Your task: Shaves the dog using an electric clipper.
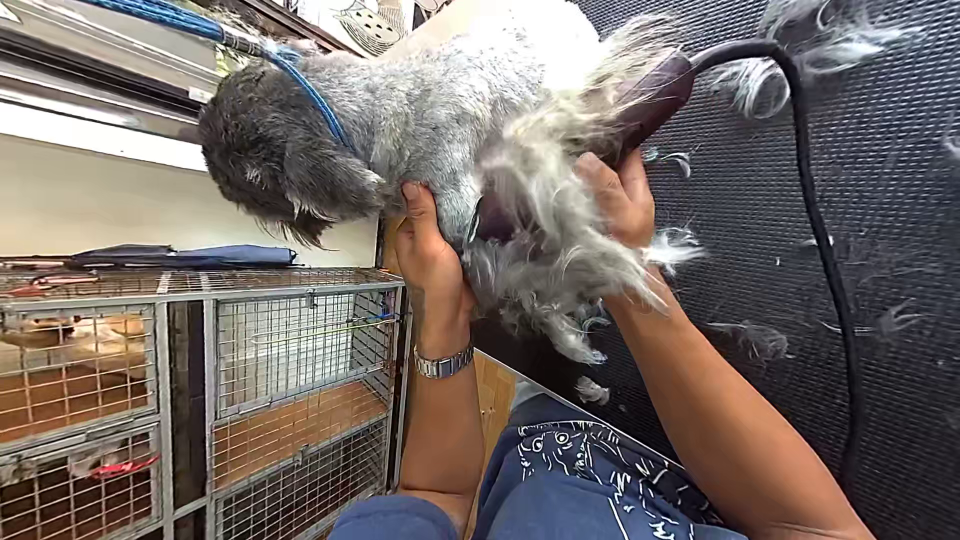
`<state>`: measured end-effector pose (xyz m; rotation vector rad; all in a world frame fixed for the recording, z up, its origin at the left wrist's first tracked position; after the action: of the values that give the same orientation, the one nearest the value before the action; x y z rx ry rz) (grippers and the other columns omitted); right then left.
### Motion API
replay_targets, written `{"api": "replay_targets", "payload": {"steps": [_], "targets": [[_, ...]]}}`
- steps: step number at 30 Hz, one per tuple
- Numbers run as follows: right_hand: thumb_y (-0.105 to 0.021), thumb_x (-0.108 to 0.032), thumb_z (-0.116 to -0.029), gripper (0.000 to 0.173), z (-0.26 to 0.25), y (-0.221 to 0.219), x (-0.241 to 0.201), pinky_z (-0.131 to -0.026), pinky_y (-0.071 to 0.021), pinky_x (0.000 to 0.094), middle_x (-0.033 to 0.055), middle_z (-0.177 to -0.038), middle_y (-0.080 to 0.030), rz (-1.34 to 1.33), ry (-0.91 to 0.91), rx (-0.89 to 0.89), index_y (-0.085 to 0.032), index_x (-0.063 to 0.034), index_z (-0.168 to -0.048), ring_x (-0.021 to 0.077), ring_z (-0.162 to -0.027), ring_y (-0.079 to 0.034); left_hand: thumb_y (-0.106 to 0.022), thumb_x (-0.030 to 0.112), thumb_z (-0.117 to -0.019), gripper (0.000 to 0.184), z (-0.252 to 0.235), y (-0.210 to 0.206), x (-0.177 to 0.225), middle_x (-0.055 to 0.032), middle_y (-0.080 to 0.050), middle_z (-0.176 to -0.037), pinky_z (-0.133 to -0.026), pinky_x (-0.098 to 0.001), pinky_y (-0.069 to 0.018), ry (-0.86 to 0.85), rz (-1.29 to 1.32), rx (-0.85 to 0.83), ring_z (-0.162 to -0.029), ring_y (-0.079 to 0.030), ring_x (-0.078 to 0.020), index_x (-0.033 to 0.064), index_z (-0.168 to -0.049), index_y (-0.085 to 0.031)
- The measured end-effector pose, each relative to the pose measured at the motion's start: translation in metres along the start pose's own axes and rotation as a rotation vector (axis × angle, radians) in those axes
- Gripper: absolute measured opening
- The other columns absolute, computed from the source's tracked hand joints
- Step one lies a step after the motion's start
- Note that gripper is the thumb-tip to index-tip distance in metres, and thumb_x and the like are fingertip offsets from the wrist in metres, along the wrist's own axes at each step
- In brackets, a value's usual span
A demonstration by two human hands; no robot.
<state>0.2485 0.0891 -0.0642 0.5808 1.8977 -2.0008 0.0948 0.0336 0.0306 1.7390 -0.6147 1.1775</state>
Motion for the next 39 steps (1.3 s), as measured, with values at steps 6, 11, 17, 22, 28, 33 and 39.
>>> {"api": "replay_targets", "payload": {"steps": [6,11,17,22,28,33,39], "targets": [[-0.052,-0.006,-0.0986,0.037,-0.016,0.026,-0.016,-0.091,-0.0549,0.0179,-0.0077,-0.106,-0.059,0.022,0.122,0.099,-0.035,-0.0039,-0.131,-0.0037,-0.097,-0.063,-0.036,0.055,-0.1074,0.047,0.0,-0.009,0.005,0.0039,-0.068,-0.091,-0.074,-0.0269,-0.0597,-0.025,-0.017,0.039,-0.084,-0.069,-0.0052,0.0173,-0.104,-0.065],[-0.047,-0.006,-0.1018,0.034,-0.023,0.048,-0.016,-0.091,-0.055,0.019,-0.0044,-0.106,-0.061,-0.044,0.149,0.239,-0.036,-0.0016,-0.133,-0.0011,-0.098,-0.064,-0.048,0.045,-0.1072,0.037,-0.011,-0.03,0.011,0.0022,-0.071,-0.098,-0.08,-0.0265,-0.0617,-0.039,0.024,0.033,-0.089,-0.071,-0.0062,0.0124,-0.115,-0.064],[-0.066,-0.006,-0.0935,0.06,-0.043,0.097,-0.049,-0.096,-0.0545,0.0208,0.0023,-0.116,-0.059,0.139,0.267,0.343,-0.028,0.0028,-0.139,0.0027,-0.107,-0.063,-0.059,0.027,-0.1046,0.029,-0.028,-0.061,-0.022,-0.0084,-0.072,-0.099,-0.086,-0.0359,-0.0613,0.032,0.096,0.114,-0.092,-0.072,-0.0157,0.0011,-0.116,-0.062],[-0.075,0.001,-0.0816,0.085,-0.054,0.124,-0.101,-0.099,-0.0567,0.0299,0.0087,-0.129,-0.054,0.379,0.363,0.233,-0.02,0.0029,-0.146,0.0132,-0.117,-0.062,-0.071,0.037,-0.0964,0.045,-0.005,-0.067,-0.034,-0.0014,-0.068,-0.119,-0.097,-0.0307,-0.0555,0.116,0.142,-0.009,-0.111,-0.066,-0.0107,0.0125,-0.131,-0.057],[-0.083,-0.011,-0.08,0.088,-0.06,0.114,-0.156,-0.098,-0.0583,0.0305,0.011,-0.124,-0.061,0.794,0.433,0.034,-0.026,0.0089,-0.144,0.0159,-0.112,-0.066,-0.066,0.037,-0.0995,0.04,-0.005,-0.07,-0.04,-0.0035,-0.07,-0.117,-0.099,-0.0339,-0.0557,0.171,0.316,0.033,-0.111,-0.067,-0.0132,0.0084,-0.127,-0.061],[-0.073,-0.02,-0.0929,0.059,-0.066,0.085,-0.175,-0.096,-0.0585,0.0309,0.0148,-0.125,-0.064,1.136,0.42,-0.239,-0.045,0.0086,-0.136,0.0167,-0.115,-0.065,-0.063,0.033,-0.1015,0.045,-0.04,-0.07,-0.041,-0.0106,-0.068,-0.118,-0.097,-0.0433,-0.0563,0.261,0.521,0.11,-0.11,-0.067,-0.022,0.0075,-0.137,-0.053],[-0.074,-0.035,-0.0927,0.061,-0.064,0.094,-0.189,-0.097,-0.0548,0.0241,0.0134,-0.125,-0.063,1.185,0.532,0.079,-0.054,0.0082,-0.131,0.0083,-0.114,-0.064,-0.069,0.032,-0.0973,0.048,-0.068,-0.062,-0.059,-0.0123,-0.068,-0.119,-0.093,-0.0429,-0.0577,0.299,0.428,0.236,-0.109,-0.068,-0.0233,0.0054,-0.135,-0.055]]}}
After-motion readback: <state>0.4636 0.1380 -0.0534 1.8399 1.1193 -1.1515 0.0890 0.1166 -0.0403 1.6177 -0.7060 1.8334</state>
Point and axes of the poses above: each hand's wrist, its own z-axis away from the middle knuckle, its own y-axis out of the back of the hand, x = y × z, the point moved 7 cm from there along -z, towards the middle knuckle
